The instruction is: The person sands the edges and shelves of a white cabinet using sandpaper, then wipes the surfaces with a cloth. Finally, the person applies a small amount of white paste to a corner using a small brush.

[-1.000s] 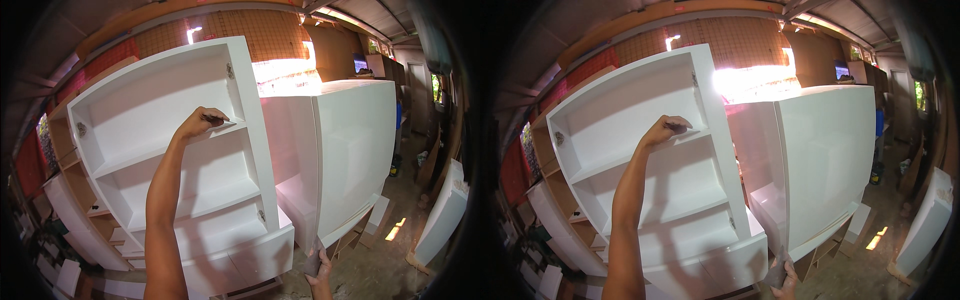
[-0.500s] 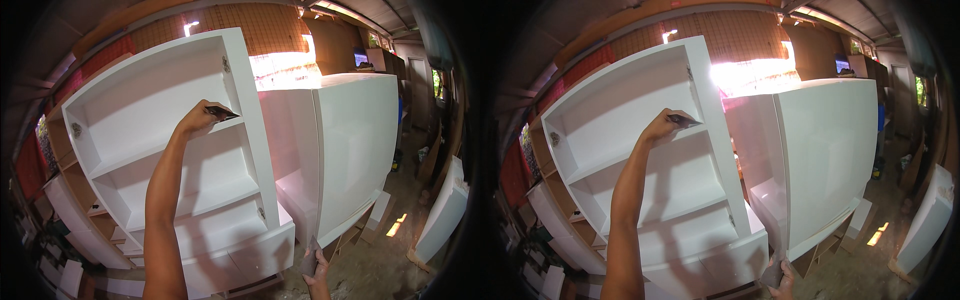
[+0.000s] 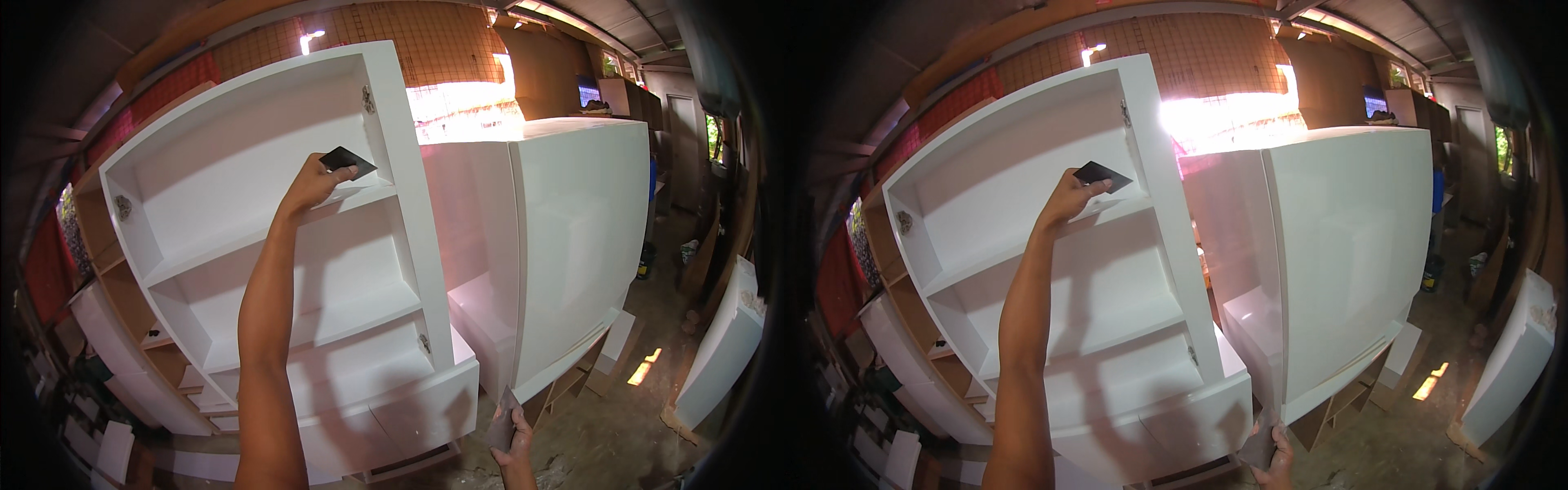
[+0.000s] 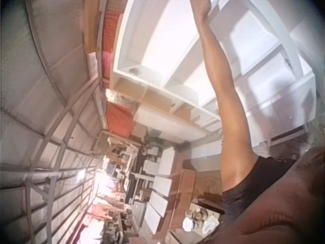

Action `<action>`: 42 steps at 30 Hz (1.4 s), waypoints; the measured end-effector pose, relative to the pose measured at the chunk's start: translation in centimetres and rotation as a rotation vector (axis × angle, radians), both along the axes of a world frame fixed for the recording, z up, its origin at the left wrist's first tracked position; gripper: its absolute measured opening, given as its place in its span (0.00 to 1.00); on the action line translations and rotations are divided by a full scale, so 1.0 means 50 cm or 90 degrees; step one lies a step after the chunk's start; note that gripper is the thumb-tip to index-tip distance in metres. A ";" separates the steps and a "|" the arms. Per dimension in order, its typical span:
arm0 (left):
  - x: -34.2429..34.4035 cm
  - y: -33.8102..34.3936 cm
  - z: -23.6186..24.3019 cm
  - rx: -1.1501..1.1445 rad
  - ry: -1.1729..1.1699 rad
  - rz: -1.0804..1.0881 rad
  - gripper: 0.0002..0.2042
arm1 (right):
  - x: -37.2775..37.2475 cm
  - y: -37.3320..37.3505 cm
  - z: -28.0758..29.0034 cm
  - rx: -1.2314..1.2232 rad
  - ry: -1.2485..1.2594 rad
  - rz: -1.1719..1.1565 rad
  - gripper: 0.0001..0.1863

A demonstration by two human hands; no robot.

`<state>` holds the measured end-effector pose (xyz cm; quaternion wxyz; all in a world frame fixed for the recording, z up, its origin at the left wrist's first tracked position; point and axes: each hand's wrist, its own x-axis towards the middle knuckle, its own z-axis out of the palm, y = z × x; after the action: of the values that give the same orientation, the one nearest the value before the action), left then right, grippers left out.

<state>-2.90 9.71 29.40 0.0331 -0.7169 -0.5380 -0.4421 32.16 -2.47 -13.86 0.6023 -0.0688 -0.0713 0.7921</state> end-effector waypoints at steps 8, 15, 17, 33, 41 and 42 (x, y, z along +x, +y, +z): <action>0.010 -0.025 -0.036 0.064 0.187 -0.170 0.28 | 0.015 -0.003 -0.027 -0.019 0.016 -0.012 0.20; 0.016 -0.019 -0.049 0.212 0.396 -0.067 0.30 | 0.021 -0.005 -0.042 0.037 0.022 0.028 0.20; 0.015 -0.013 -0.046 0.207 0.400 -0.062 0.29 | 0.020 -0.001 -0.055 0.010 0.014 0.016 0.19; 0.014 0.030 -0.051 0.192 0.410 -0.022 0.28 | 0.011 0.012 -0.084 -0.050 0.048 -0.003 0.20; 0.075 -0.053 -0.065 0.364 0.224 -0.128 0.22 | 0.001 -0.002 -0.031 -0.017 0.026 -0.003 0.20; 0.095 -0.072 -0.084 0.382 0.197 -0.132 0.21 | 0.006 -0.004 -0.025 0.005 0.019 -0.004 0.18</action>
<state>1.84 6.10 25.22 0.2787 -0.7846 -0.2969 -0.4675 32.47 -2.67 -15.13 0.6064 -0.0548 -0.0654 0.7906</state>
